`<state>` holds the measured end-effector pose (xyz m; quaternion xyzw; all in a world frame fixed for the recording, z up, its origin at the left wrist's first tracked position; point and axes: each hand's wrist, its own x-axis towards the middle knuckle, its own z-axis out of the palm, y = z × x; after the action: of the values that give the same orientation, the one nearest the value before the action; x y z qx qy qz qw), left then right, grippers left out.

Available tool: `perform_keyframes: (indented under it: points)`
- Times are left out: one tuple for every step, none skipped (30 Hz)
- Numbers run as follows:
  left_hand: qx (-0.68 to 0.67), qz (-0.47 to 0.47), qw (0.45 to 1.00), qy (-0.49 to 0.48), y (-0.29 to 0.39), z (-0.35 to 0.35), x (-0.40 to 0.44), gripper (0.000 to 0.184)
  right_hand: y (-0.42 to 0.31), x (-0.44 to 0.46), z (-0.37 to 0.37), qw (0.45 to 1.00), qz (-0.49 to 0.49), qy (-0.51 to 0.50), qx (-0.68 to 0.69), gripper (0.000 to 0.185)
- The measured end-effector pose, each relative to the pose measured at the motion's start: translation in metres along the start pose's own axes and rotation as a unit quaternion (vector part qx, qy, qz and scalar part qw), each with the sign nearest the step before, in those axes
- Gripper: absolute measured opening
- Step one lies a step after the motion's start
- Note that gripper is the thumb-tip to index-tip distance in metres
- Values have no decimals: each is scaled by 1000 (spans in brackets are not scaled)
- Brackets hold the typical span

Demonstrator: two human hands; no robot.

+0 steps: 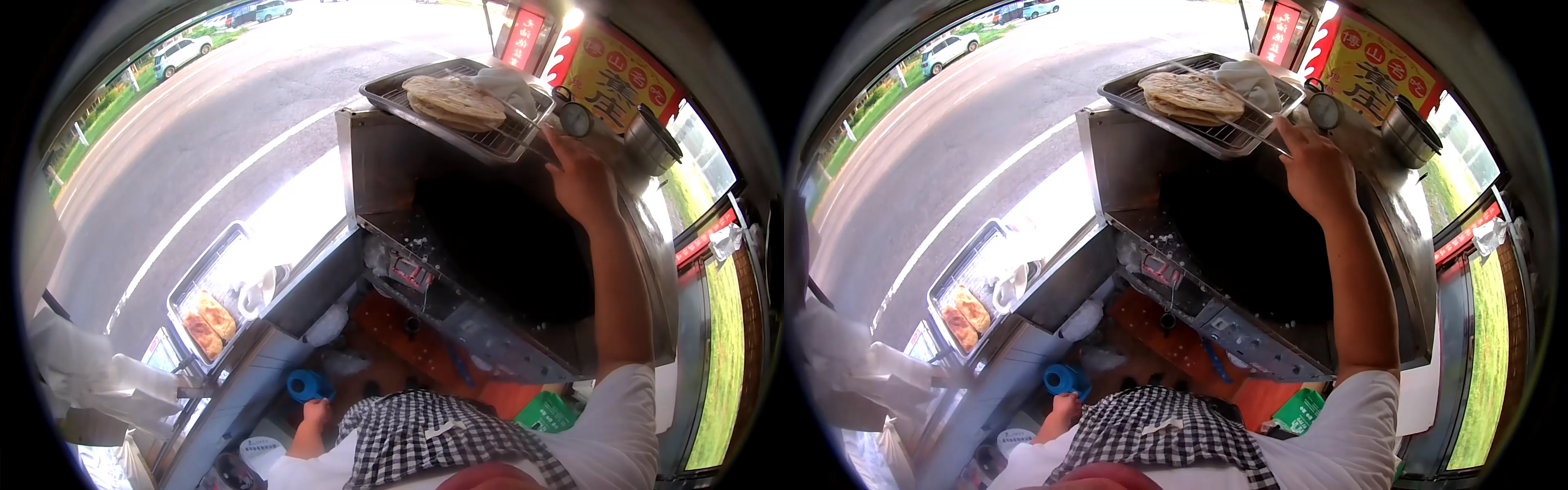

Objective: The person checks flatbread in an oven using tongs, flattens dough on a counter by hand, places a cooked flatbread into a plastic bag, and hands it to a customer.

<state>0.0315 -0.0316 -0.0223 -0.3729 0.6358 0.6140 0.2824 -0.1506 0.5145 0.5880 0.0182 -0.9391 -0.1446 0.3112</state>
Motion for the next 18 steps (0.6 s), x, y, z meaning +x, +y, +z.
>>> perform_keyframes:
  points:
    - [15, -2, 1000, 15, 12, 4, -4, 19, 1, -2, -4, 1000, 11, -3, 7, 55]
    - [30, -4, 999, 31, 21, 7, -7, 19, 1, -6, -12, 1000, 21, -5, 15, 57]
    - [22, -3, 999, 25, 24, 8, -6, 19, 1, -11, -19, 999, 32, -8, 23, 59]
    - [14, -3, 1000, 20, 25, 6, -4, 18, 3, -18, -24, 999, 43, -14, 24, 60]
    - [7, -3, 1000, 15, 27, 5, -3, 18, 7, -24, -28, 998, 53, -20, 25, 61]
    - [8, -4, 1000, 22, 32, 6, -8, 18, 11, -31, -33, 997, 64, -25, 26, 62]
    - [9, -5, 1000, 28, 36, 7, -14, 18, 14, -38, -38, 995, 82, -23, 54, 64]
    - [11, -7, 999, 35, 38, 7, -19, 18, 18, -46, -42, 994, 91, -21, 52, 65]
    - [10, -12, 999, 34, 31, 2, -12, 18, 21, -55, -47, 994, 99, -19, 50, 66]
    - [9, -16, 999, 33, 23, -3, -4, 18, 22, -62, -51, 993, 109, -16, 48, 66]
    - [8, -19, 999, 32, 16, -6, -1, 19, 21, -68, -55, 992, 113, -14, 49, 63]
    - [21, -22, 999, 27, 10, -9, 2, 19, 25, -71, -53, 994, 101, -8, 45, 61]
    - [36, -25, 999, 23, 5, -11, 5, 19, 31, -78, -48, 995, 90, -2, 41, 60]
    - [51, -28, 998, 19, 2, -15, 6, 19, 35, -84, -43, 996, 79, 4, 37, 58]
    - [43, -32, 998, 15, 0, -17, 8, 19, 36, -87, -40, 996, 83, 0, 36, 56]
    - [33, -36, 999, 12, -3, -18, 10, 19, 36, -88, -36, 996, 86, -3, 36, 54]
    - [23, -40, 999, 8, -2, -19, 11, 19, 36, -89, -33, 995, 88, -6, 36, 53]
    - [30, -24, 999, -1, 0, -19, 13, 19, 36, -89, -31, 995, 92, -9, 39, 53]
